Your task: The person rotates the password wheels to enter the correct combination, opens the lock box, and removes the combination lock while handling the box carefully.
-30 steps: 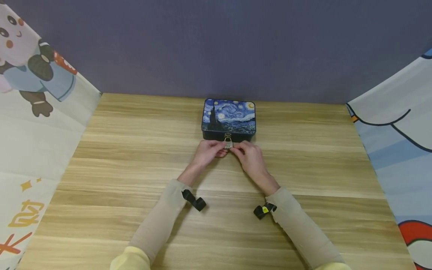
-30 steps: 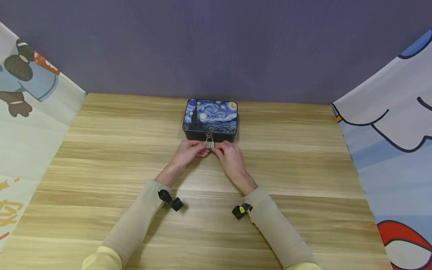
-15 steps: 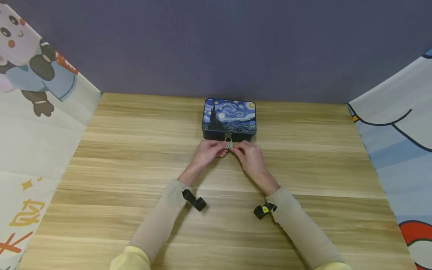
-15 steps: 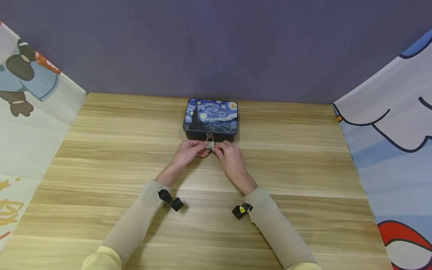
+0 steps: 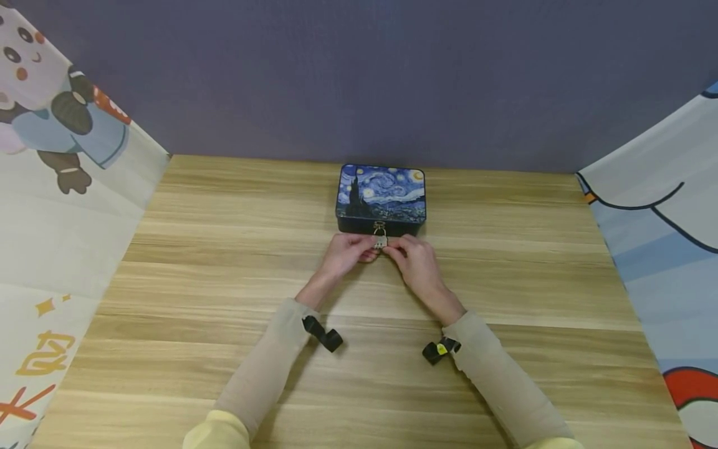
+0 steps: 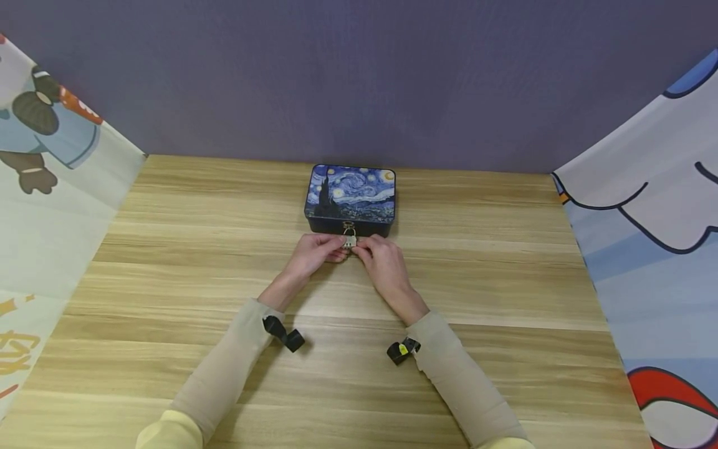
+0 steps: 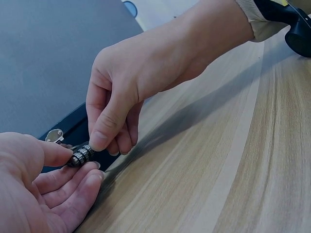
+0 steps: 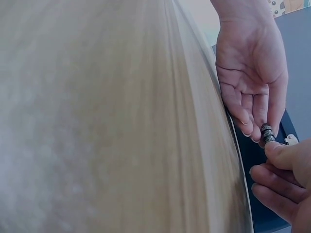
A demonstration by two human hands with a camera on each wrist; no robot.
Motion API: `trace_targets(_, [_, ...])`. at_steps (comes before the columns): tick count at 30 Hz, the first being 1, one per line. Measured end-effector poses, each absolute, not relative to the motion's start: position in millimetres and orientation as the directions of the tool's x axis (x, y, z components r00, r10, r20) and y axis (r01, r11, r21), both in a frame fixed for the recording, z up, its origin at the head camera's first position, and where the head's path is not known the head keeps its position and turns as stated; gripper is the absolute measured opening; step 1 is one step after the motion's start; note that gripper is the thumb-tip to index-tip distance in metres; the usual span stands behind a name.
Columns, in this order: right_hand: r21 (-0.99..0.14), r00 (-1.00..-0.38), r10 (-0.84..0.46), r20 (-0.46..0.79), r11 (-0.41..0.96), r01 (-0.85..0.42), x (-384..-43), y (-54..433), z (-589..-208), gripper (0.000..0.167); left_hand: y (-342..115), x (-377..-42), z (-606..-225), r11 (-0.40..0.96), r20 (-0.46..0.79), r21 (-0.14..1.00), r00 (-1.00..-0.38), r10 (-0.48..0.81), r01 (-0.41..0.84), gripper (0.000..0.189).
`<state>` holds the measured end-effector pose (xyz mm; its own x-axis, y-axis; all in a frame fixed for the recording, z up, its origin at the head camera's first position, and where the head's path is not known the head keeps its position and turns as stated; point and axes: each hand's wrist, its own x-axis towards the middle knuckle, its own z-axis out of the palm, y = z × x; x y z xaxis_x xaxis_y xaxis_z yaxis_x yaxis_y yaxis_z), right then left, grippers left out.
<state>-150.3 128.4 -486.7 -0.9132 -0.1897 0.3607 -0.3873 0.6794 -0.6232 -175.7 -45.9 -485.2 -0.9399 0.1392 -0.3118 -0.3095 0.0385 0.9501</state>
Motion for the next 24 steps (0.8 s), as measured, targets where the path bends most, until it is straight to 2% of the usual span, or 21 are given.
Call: trace_targets(24, [-0.627,-0.914,-0.194,0.357,0.676,-0.388,-148.0,127.6,-484.8,0.012,-47.6,-172.9,-485.5,0.01,-0.308,0.951,-0.941,0.139,-0.31,0.026])
